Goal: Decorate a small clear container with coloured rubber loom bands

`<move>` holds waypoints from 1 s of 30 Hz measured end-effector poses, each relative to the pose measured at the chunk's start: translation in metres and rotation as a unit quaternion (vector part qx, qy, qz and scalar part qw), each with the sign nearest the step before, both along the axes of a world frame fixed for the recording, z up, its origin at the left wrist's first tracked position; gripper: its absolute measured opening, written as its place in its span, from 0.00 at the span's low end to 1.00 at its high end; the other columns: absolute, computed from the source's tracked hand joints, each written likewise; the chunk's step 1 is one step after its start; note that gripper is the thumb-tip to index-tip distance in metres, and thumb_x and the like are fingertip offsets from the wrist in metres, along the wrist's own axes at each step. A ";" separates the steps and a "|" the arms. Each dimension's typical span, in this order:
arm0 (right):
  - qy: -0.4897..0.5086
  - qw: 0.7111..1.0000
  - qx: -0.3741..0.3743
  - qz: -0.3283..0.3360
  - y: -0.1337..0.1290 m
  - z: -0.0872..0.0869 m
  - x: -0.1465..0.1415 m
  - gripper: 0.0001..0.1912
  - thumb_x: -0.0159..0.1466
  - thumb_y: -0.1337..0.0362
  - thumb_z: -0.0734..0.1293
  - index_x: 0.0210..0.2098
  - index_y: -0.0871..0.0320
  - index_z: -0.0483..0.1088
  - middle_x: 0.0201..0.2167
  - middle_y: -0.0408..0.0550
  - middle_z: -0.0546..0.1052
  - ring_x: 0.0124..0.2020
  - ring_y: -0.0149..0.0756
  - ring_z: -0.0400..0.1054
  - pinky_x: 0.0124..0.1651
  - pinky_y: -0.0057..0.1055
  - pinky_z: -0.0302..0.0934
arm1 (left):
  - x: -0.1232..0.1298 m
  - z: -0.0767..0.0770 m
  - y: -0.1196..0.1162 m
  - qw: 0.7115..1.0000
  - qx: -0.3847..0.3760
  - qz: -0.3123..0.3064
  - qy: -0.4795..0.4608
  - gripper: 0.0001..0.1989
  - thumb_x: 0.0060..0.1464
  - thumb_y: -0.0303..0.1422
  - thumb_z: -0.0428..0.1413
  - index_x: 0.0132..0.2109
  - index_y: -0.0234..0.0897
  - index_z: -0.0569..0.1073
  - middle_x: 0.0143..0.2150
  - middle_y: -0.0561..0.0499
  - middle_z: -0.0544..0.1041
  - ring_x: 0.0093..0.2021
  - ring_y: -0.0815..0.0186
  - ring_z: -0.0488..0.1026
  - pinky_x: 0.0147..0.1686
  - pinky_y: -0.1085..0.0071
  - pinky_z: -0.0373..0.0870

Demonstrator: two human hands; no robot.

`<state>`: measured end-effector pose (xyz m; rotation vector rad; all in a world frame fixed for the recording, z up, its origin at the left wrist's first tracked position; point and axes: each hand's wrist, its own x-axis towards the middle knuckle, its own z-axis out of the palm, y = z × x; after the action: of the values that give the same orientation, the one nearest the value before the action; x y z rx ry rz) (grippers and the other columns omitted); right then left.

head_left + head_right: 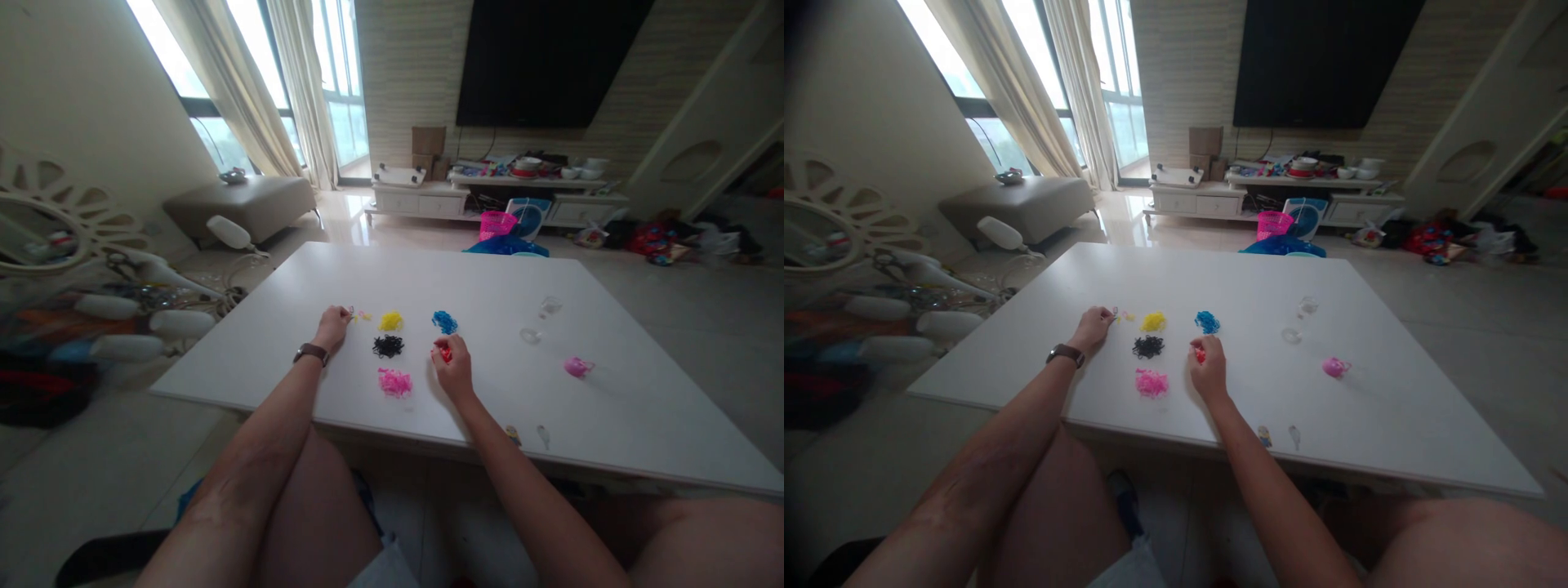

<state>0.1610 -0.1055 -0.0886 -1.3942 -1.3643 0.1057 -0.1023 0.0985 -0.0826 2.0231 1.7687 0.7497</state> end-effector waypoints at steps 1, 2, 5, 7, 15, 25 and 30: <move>0.001 1.000 0.000 0.000 0.000 0.001 0.000 0.05 0.61 0.70 0.62 0.34 0.54 0.67 0.33 0.46 0.70 0.38 0.41 0.65 0.43 0.38 0.61 | -0.001 0.001 0.000 1.000 0.001 0.001 -0.011 0.05 0.51 0.31 0.58 0.29 0.36 0.76 0.35 0.41 0.81 0.36 0.60 0.75 0.41 0.67 0.70; 0.001 1.000 -0.001 0.001 0.000 0.001 0.000 0.05 0.61 0.70 0.62 0.34 0.54 0.67 0.33 0.46 0.70 0.38 0.41 0.65 0.44 0.38 0.61 | -0.001 0.003 0.000 1.000 0.002 0.002 -0.024 0.05 0.51 0.32 0.59 0.29 0.36 0.76 0.34 0.42 0.81 0.36 0.60 0.75 0.41 0.67 0.70; 0.001 1.000 -0.005 0.001 -0.001 0.002 0.000 0.05 0.61 0.70 0.62 0.33 0.54 0.67 0.33 0.45 0.70 0.39 0.41 0.65 0.44 0.38 0.61 | -0.002 0.009 -0.001 0.996 -0.007 0.009 -0.090 0.05 0.49 0.33 0.61 0.29 0.36 0.75 0.31 0.44 0.80 0.36 0.61 0.75 0.41 0.67 0.71; 0.000 1.000 -0.006 0.000 0.000 0.001 0.000 0.05 0.61 0.70 0.62 0.33 0.54 0.67 0.33 0.45 0.70 0.39 0.41 0.65 0.44 0.38 0.61 | 0.000 0.013 -0.004 0.985 -0.032 0.003 -0.170 0.08 0.49 0.35 0.62 0.30 0.35 0.75 0.30 0.45 0.79 0.34 0.63 0.75 0.39 0.68 0.71; -0.027 1.000 -0.008 0.014 -0.001 0.002 -0.002 0.03 0.64 0.67 0.63 0.33 0.54 0.68 0.33 0.46 0.72 0.39 0.41 0.66 0.44 0.39 0.62 | 0.021 0.031 -0.038 0.907 -0.156 -0.183 -0.347 0.20 0.45 0.47 0.66 0.36 0.32 0.79 0.36 0.42 0.81 0.31 0.68 0.74 0.37 0.69 0.73; -0.010 0.995 -0.001 0.095 -0.003 0.002 -0.002 0.10 0.67 0.60 0.67 0.47 0.53 0.73 0.39 0.48 0.78 0.40 0.41 0.71 0.47 0.40 0.65 | 0.075 0.046 -0.097 0.857 -0.256 -0.346 -0.282 0.15 0.48 0.42 0.66 0.36 0.33 0.81 0.33 0.44 0.81 0.28 0.68 0.74 0.28 0.73 0.69; -0.029 0.996 -0.004 0.083 -0.001 0.001 -0.002 0.06 0.68 0.61 0.66 0.38 0.53 0.75 0.34 0.47 0.78 0.39 0.41 0.70 0.45 0.40 0.64 | 0.082 0.047 -0.104 0.850 -0.265 -0.364 -0.272 0.13 0.49 0.39 0.66 0.36 0.34 0.81 0.32 0.45 0.82 0.28 0.69 0.73 0.27 0.74 0.68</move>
<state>0.1590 -0.1069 -0.0871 -1.2981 -1.5285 0.1821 -0.0204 -0.0054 -0.0359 1.6568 0.6791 0.4394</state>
